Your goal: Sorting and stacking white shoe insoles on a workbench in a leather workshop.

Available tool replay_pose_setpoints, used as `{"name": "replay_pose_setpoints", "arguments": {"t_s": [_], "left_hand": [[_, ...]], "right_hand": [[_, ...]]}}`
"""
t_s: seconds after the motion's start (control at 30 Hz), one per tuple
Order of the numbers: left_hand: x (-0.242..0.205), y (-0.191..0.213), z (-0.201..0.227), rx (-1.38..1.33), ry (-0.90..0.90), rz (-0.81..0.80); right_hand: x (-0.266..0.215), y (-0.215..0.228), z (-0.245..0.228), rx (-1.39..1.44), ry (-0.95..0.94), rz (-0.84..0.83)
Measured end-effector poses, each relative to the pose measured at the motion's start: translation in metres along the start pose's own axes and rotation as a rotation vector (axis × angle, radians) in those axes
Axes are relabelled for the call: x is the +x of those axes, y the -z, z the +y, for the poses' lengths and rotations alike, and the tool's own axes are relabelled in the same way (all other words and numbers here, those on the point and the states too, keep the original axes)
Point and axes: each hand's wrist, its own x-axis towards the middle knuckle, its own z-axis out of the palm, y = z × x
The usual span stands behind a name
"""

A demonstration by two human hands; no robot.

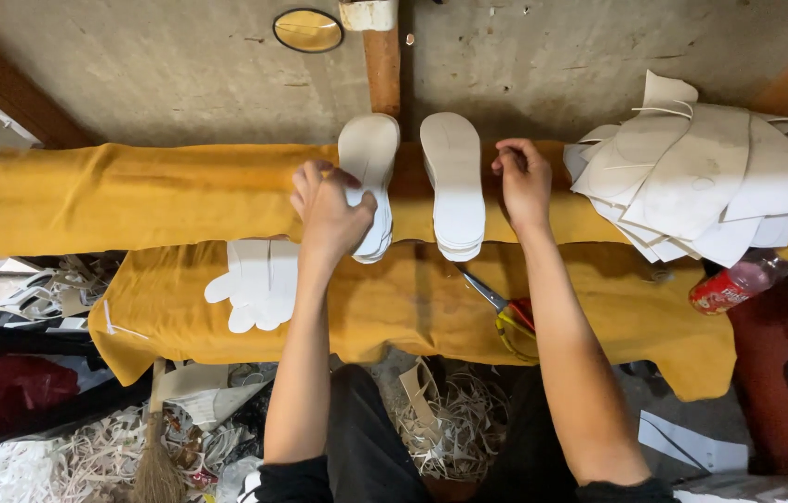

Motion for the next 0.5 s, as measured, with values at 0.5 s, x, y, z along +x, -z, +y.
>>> {"name": "replay_pose_setpoints", "arguments": {"t_s": [0.5], "left_hand": [[0.006,0.005,0.006,-0.152,-0.144,0.353]], "right_hand": [[0.004,0.001,0.007,0.016,-0.003,-0.008]]}}
